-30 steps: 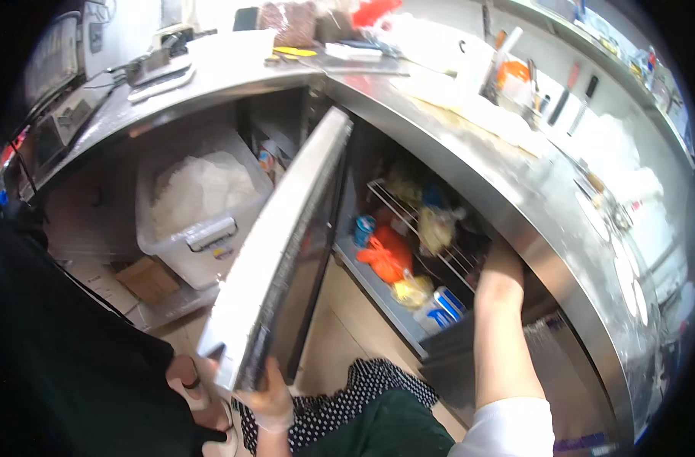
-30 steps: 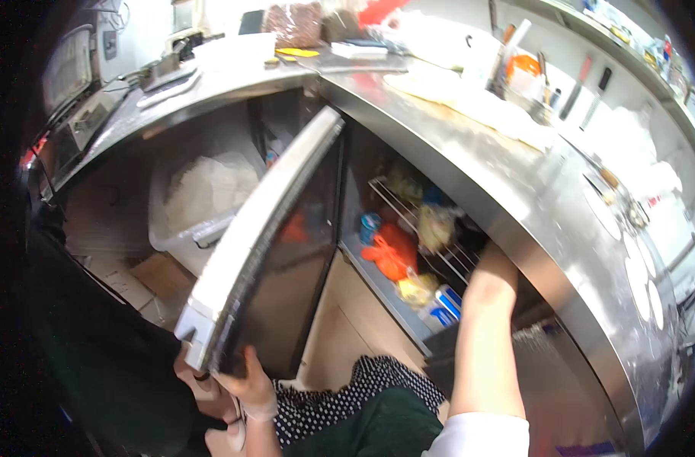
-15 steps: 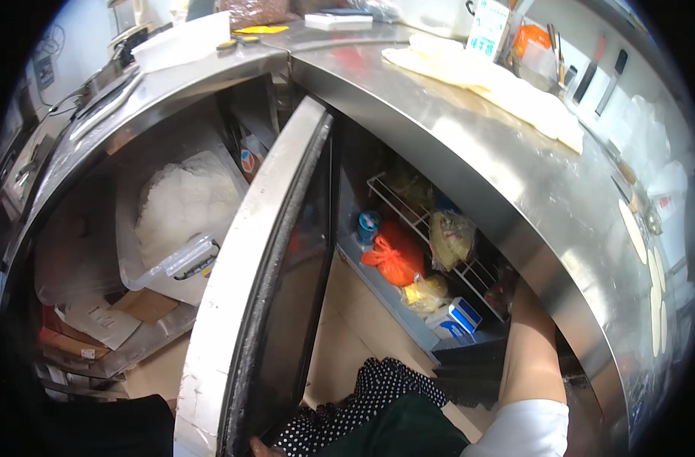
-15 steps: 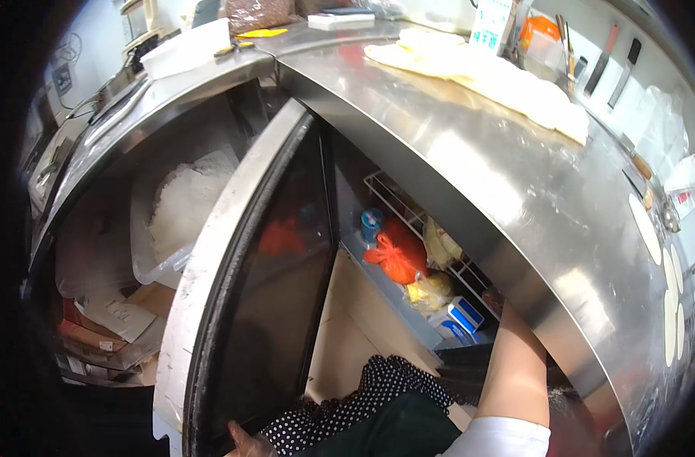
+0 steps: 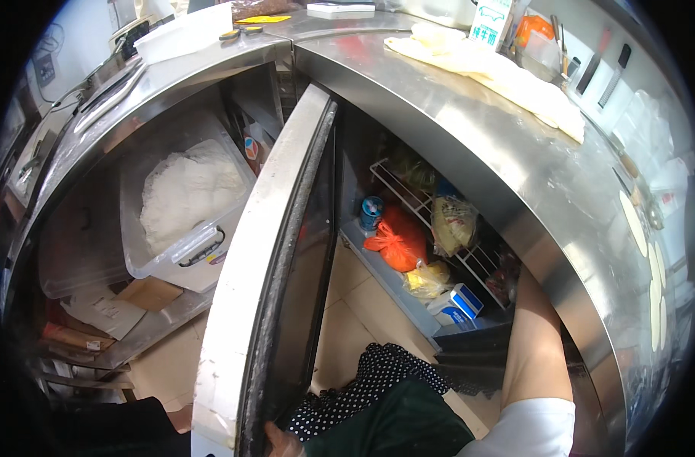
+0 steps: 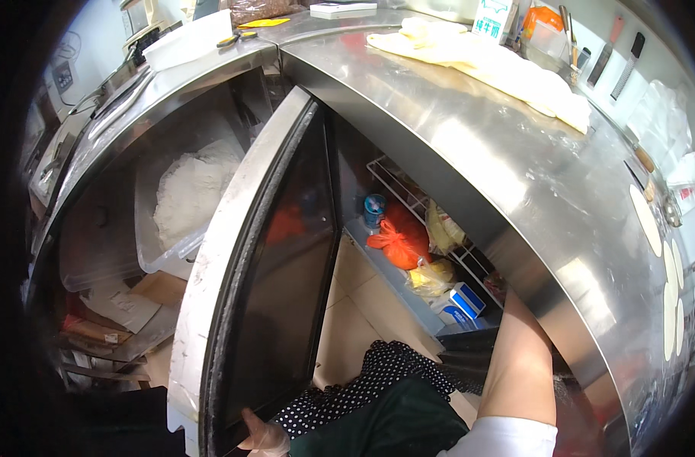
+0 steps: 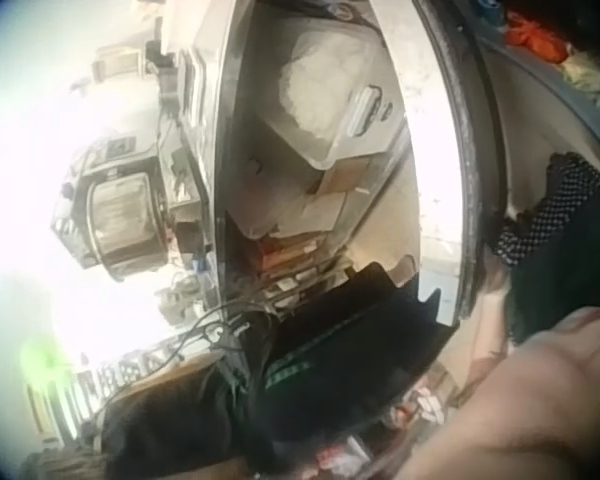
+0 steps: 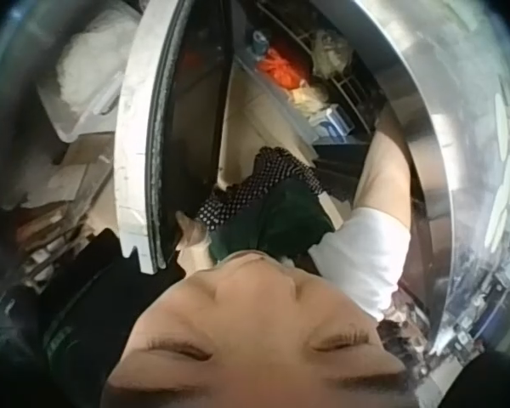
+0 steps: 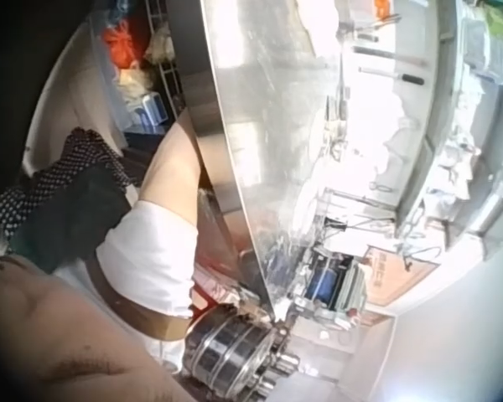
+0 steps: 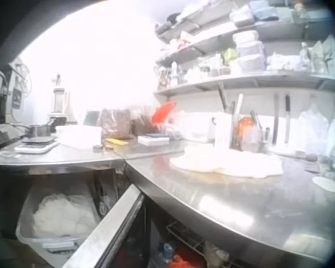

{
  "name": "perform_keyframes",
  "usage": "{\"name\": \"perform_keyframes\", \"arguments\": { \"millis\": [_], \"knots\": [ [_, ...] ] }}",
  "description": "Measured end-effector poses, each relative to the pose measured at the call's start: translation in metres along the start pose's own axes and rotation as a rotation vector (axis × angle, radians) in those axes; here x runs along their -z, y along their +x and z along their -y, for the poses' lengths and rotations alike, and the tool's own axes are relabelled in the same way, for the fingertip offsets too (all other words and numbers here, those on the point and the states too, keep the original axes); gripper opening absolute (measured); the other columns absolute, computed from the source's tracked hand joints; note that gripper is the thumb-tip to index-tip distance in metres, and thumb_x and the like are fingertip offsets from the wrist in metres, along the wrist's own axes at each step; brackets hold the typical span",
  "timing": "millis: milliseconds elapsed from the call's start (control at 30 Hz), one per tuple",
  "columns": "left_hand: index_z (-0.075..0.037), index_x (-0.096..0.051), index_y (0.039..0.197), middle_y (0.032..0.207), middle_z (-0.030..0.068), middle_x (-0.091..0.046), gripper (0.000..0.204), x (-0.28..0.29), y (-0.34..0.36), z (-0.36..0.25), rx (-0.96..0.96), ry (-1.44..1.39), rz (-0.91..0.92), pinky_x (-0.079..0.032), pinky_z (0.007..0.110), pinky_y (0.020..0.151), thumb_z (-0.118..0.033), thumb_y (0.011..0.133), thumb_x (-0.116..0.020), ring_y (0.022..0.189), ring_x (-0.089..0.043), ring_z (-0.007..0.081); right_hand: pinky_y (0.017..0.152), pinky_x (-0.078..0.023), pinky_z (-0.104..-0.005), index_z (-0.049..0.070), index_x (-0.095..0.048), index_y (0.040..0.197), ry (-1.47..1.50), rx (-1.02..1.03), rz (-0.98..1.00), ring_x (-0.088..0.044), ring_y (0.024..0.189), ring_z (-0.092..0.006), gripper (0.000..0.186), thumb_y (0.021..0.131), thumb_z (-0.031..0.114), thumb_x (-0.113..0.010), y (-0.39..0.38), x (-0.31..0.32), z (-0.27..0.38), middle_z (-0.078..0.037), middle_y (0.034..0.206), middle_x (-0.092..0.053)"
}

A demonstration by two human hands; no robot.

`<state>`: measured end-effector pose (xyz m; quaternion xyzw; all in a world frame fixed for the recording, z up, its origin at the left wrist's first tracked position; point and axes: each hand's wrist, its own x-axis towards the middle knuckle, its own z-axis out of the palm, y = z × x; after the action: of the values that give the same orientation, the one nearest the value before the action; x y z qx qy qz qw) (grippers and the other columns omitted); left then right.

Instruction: Making stuffed buns by filling dough with a savory mixture and pleating the top.

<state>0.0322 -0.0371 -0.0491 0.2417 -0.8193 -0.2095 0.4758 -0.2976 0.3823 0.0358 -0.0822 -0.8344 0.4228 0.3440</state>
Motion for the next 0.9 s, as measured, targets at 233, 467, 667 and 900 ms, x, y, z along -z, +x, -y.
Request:
{"name": "perform_keyframes", "arguments": {
  "millis": [233,467,667,900],
  "knots": [
    [0.008,-0.064,0.102,0.096,0.0153,-0.068,0.021,-0.003,0.03,-0.024,-0.417,-0.057,-0.094,-0.058,0.034,0.073,0.002,0.083,-0.07,0.076,-0.064,0.0238,0.083,-0.052,-0.0362,-0.001,-0.063,0.102,0.04,0.022,0.092,-0.063,0.093,-0.025,0.018,0.089,0.01,-0.058,-0.077,0.012,-0.021,-0.014,0.098,-0.066],
    [0.01,-0.058,0.115,0.107,0.0167,-0.065,0.034,-0.025,0.039,-0.034,-0.045,-0.546,-0.001,-0.051,0.038,0.088,0.009,0.082,-0.065,0.097,-0.063,0.0259,0.083,-0.052,-0.036,-0.001,-0.063,0.101,-0.007,0.083,0.126,-0.064,0.092,-0.0246,0.017,0.088,0.01,-0.059,0.079,-0.088,0.052,-0.013,0.097,-0.065],
    [0.005,-0.048,0.125,0.116,0.0145,-0.059,0.042,-0.028,0.034,-0.006,0.102,-0.552,0.004,-0.047,0.033,0.089,0.009,0.085,-0.062,0.098,-0.058,0.0217,0.083,-0.052,-0.0359,-0.001,-0.063,0.101,0.027,0.145,0.144,-0.064,0.092,-0.0244,0.017,0.088,0.01,-0.059,-0.048,-0.052,0.055,-0.013,0.096,-0.065],
    [0.006,-0.039,0.135,0.123,0.0211,-0.055,0.057,-0.01,0.08,-0.038,-0.041,-0.464,-0.01,-0.043,0.039,0.094,0.002,0.085,-0.065,0.107,-0.055,0.0299,0.073,-0.059,-0.0367,0.0,-0.062,0.094,1.244,-0.878,0.293,-0.065,0.078,-0.0221,0.013,0.087,0.012,-0.063,-0.175,0.025,0.096,-0.008,0.085,-0.064]
  ]
}}
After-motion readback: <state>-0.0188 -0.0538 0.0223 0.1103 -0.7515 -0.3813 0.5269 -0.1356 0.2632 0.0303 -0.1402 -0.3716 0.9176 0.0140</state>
